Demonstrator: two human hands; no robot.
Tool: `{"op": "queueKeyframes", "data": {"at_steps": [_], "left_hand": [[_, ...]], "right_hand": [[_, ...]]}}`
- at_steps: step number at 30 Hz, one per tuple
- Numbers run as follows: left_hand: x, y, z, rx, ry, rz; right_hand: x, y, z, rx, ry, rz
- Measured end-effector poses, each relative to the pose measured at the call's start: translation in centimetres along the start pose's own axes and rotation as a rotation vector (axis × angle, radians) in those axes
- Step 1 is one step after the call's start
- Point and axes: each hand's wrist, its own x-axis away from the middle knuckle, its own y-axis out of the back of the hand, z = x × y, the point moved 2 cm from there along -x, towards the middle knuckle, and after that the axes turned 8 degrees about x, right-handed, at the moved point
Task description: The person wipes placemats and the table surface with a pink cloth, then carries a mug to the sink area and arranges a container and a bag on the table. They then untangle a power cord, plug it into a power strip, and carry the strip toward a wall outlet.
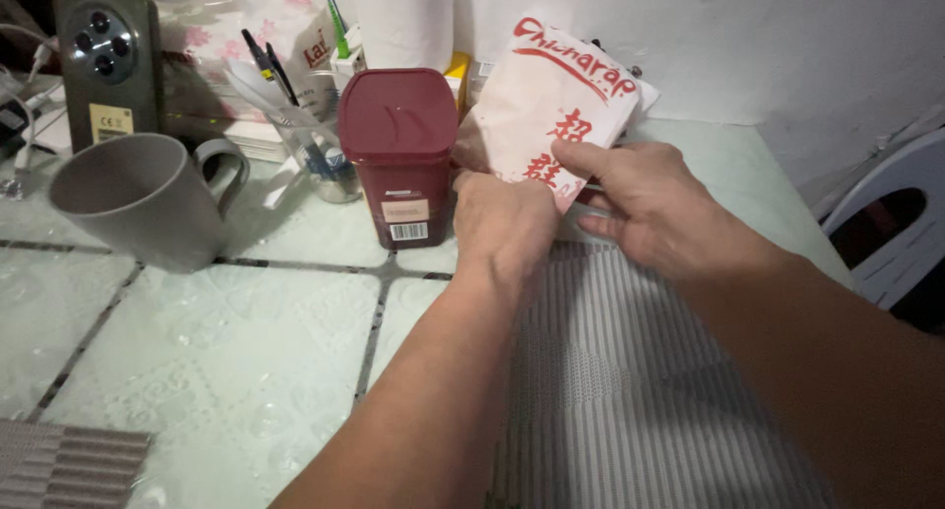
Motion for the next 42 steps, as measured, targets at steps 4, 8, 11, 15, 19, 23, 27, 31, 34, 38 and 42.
{"op": "queueKeyframes", "data": {"at_steps": [4,8,11,15,19,23,27,31,34,38,42], "left_hand": [[0.1,-0.4,0.0,0.191,0.052,0.016],[0.8,-0.8,0.0,0.237,0.066,0.015],[1.2,-1.4,-0.4,0.298,0.050,0.020],[1.4,-1.9,-0.6,0.326,0.013,0.040],[1.1,-2.4,-0.6,0.402,-0.076,0.054],[0.6,-2.5,-1.4,0.231,-0.174,0.050],[0.7,-2.7,-1.9,0.126,-0.125,0.077],[1.1,-2.0,-2.0,0.035,-0.174,0.039],[1.3,-1.6,-1.7,0.018,-0.158,0.040],[1.6,-1.4,-1.2,0.027,-0.175,0.045],[1.9,-1.2,-1.2,0.037,-0.203,0.030]], "right_hand": [[0.0,-0.2,0.5,-0.045,0.057,0.042],[0.0,0.1,0.6,0.066,0.160,-0.020],[-0.4,0.4,1.3,0.164,0.305,-0.051],[-1.0,0.4,2.6,0.287,0.630,-0.007],[-2.1,0.7,3.3,0.340,0.801,0.051],[-3.0,1.4,3.8,0.355,0.728,0.044],[-3.3,1.7,3.8,0.296,0.556,0.043],[-3.0,1.7,2.1,0.425,0.378,-0.031],[-2.9,1.6,0.7,0.365,0.316,-0.030],[-2.8,1.4,0.0,0.286,0.348,0.048],[-2.5,1.0,0.3,0.316,0.376,0.011]]}}
